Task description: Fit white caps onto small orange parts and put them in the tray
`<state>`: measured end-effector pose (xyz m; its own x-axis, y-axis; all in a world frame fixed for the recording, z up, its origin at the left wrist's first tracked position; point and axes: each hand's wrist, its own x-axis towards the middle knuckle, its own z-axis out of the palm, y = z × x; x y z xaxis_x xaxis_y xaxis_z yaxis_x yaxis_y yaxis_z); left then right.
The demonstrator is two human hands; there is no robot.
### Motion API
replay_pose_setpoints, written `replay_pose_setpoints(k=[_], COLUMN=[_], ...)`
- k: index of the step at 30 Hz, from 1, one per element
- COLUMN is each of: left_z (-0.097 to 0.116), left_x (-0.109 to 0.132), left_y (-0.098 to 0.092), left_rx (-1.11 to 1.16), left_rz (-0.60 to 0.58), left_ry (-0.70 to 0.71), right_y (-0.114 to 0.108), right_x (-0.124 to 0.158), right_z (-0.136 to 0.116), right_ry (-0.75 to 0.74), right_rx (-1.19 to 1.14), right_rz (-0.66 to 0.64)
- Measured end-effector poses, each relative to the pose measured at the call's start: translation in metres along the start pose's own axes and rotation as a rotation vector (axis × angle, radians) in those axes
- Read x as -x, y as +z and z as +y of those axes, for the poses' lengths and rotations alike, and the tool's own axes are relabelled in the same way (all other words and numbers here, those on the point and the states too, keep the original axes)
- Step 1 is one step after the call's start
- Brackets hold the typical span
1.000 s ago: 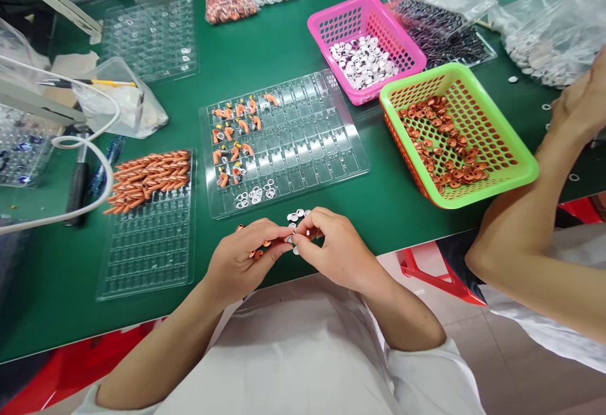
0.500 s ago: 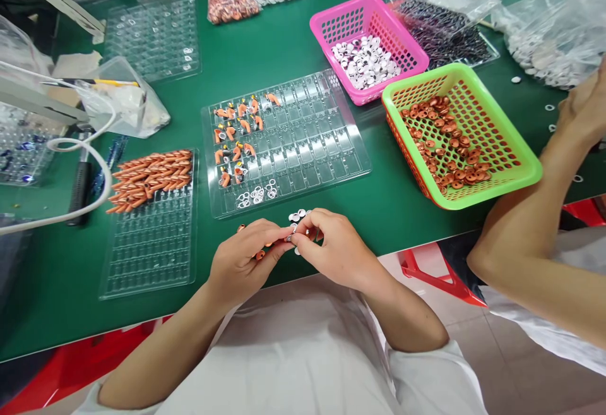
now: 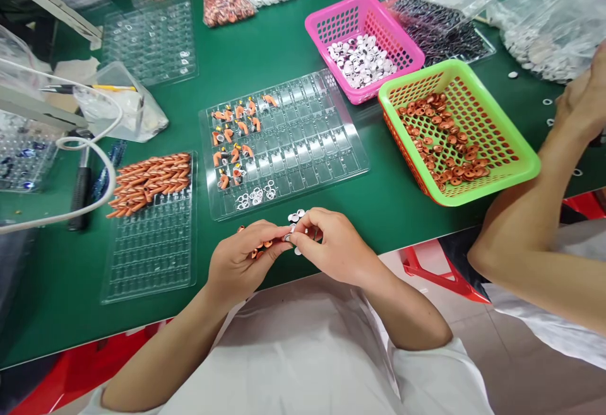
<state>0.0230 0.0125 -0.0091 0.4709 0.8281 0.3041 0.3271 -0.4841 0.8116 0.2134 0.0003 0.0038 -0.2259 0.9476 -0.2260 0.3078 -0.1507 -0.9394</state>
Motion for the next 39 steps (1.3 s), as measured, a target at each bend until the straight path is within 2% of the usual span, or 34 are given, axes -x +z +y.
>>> replay_pose_setpoints(k=[5,11,17,23,27,34,39], left_z=[-0.002,-0.002,0.002,0.003,0.003,0.004,0.008], left_x=[0.003,0.005,0.005,0.007,0.008,0.007,0.005], left_y=[0.002,0.002,-0.001,-0.004,-0.001,-0.001,-0.004], left_rx=[-0.018,0.023,0.111,0.234,0.309,0.267,0.286], left_rz=[0.035,0.040,0.004,-0.021,-0.014,0.034,0.054], left_ry=[0.004,-0.005,-0.104,-0.201,-0.200,-0.164,-0.221], right_y=[0.003,0.002,0.003,0.010,0.014,0.021,0.028], right_x=[0.000,0.000,0.003,0.015,0.018,0.015,0.015], right_z=[0.001,-0.001,-0.002,0.002,0.003,0.005,0.013], right_ry=[0.016,0.069,0.060,-0.082,-0.187,-0.289,-0.482], right_rx=[-0.034,-0.144,-0.206,-0.097,-0.062,0.016,0.201], right_rz=[0.020,-0.017,-0.003,0.081,0.141,0.211,0.339])
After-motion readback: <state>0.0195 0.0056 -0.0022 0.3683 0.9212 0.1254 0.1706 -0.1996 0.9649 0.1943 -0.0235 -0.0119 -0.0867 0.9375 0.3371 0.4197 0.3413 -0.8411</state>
